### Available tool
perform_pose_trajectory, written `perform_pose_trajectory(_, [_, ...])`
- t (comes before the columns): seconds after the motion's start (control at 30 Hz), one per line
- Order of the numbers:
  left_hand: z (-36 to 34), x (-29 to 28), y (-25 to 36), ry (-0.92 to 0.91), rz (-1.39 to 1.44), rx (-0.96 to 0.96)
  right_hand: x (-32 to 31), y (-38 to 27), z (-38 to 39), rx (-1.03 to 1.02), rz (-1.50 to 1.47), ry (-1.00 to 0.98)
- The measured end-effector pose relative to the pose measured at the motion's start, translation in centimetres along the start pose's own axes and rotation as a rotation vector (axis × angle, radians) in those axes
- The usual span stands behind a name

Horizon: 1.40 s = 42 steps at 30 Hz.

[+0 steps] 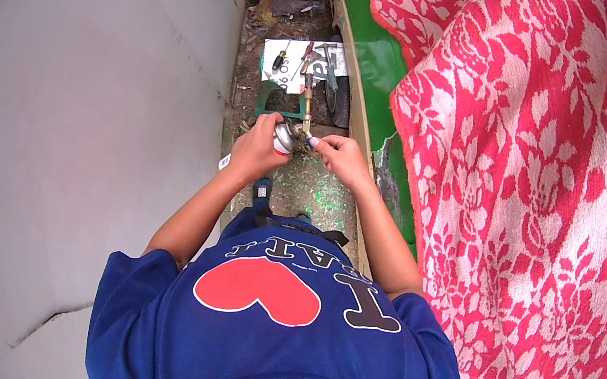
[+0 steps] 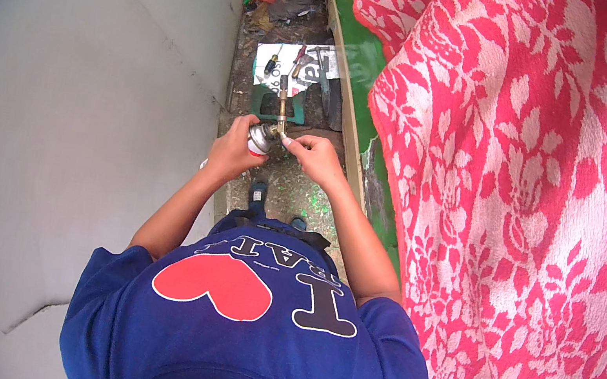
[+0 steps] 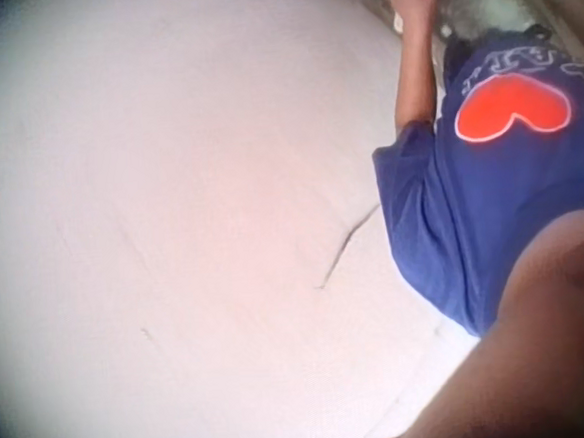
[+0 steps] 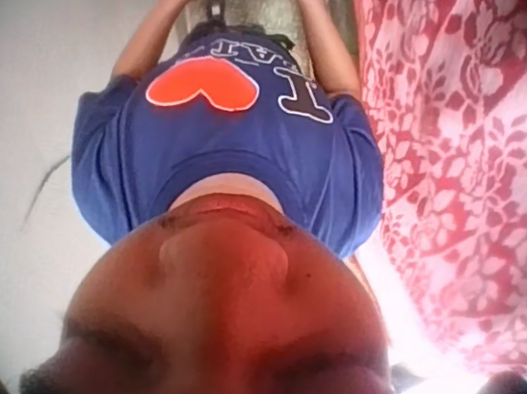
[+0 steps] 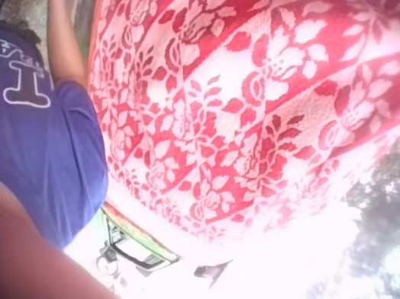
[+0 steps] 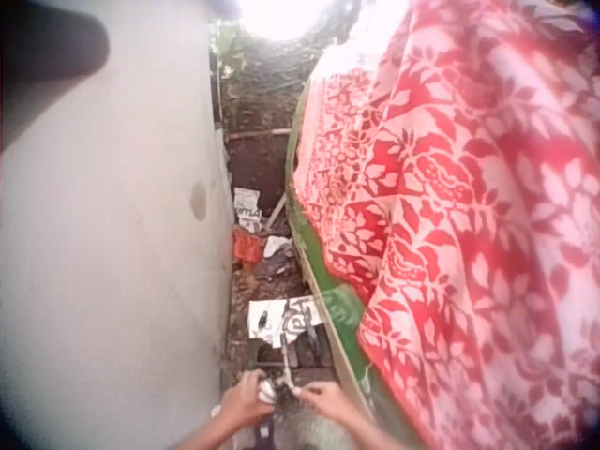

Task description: The person uses a hammer to tap a green vehicle panel, then assembles a blowtorch from a gas canister and nozzle. They ignite the torch and apply heat to the panel while using a screwdriver to pry and adjust the area. The person continues heating and prying the same section of the panel.

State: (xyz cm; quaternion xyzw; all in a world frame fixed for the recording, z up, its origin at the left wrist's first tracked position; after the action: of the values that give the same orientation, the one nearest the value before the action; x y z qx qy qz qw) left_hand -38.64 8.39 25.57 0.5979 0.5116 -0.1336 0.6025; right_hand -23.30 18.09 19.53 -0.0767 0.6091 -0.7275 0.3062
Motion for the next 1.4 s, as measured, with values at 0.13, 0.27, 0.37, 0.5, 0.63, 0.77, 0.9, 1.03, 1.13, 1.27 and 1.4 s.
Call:
perform_pose_trajectory(0.13, [0.9, 0.3, 0.4, 0.044, -0.020, 0.027, 0.1, -1.0, 0.0, -0.202, 0.221, 0.055])
perform_pose_trajectory(0.27, [1.2, 0.1, -0.1, 0.095, -0.005, 0.019, 0.6, -1.1, 0.3, -0.161, 0.135, 0.045])
perform_pose_trajectory(0.37, [1.3, -0.4, -0.4, 0.104, 0.011, 0.014, 1.2, -1.4, 0.5, -0.140, 0.122, 0.037])
perform_pose_trajectory(0.5, [0.8, -1.2, -0.4, 0.140, 0.000, 0.044, 2.1, -0.6, 0.0, -0.069, 0.027, 0.014])
perform_pose_trajectory(0.63, [0.7, -0.8, -1.5, 0.030, -0.002, -0.065, 3.1, -0.2, -0.3, -0.029, -0.037, 0.000])
perform_pose_trajectory(0.77, [0.4, -1.6, -1.9, 0.080, 0.029, -0.032, 4.7, -0.1, 0.2, 0.200, -0.344, -0.210])
perform_pose_trajectory(0.9, [0.3, -1.9, -2.6, 0.118, 0.016, 0.028, 5.7, -0.6, 0.8, 0.335, -0.552, -0.376])
perform_pose_trajectory(1.03, [0.2, -1.7, -3.0, 0.115, 0.001, 0.033, 5.8, 0.5, -0.1, 0.266, -0.474, -0.275])
perform_pose_trajectory(1.13, [0.3, -1.7, -3.1, 0.127, -0.016, 0.043, 5.5, 0.4, -0.6, 0.126, -0.334, -0.148])
perform_pose_trajectory(1.27, [0.4, -1.6, -3.3, 0.132, -0.036, 0.044, 3.9, -1.1, -0.2, -0.124, 0.120, 0.126])
perform_pose_trajectory(1.4, [0.5, -1.6, -3.1, 0.147, -0.016, 0.060, 3.3, -2.0, -0.1, -0.264, 0.239, 0.185])
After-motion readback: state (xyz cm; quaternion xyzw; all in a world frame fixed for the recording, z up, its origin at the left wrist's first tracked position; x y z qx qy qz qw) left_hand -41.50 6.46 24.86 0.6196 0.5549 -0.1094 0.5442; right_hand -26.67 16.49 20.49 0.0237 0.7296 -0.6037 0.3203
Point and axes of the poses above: each hand's wrist, its own z-axis away from the middle knuckle, its own x-axis out of the palm, y = z × x, the point moved 9 cm from there along -z, towards the middle knuckle, and after that the axes turned 14 degrees about y, right-handed, at the moved point
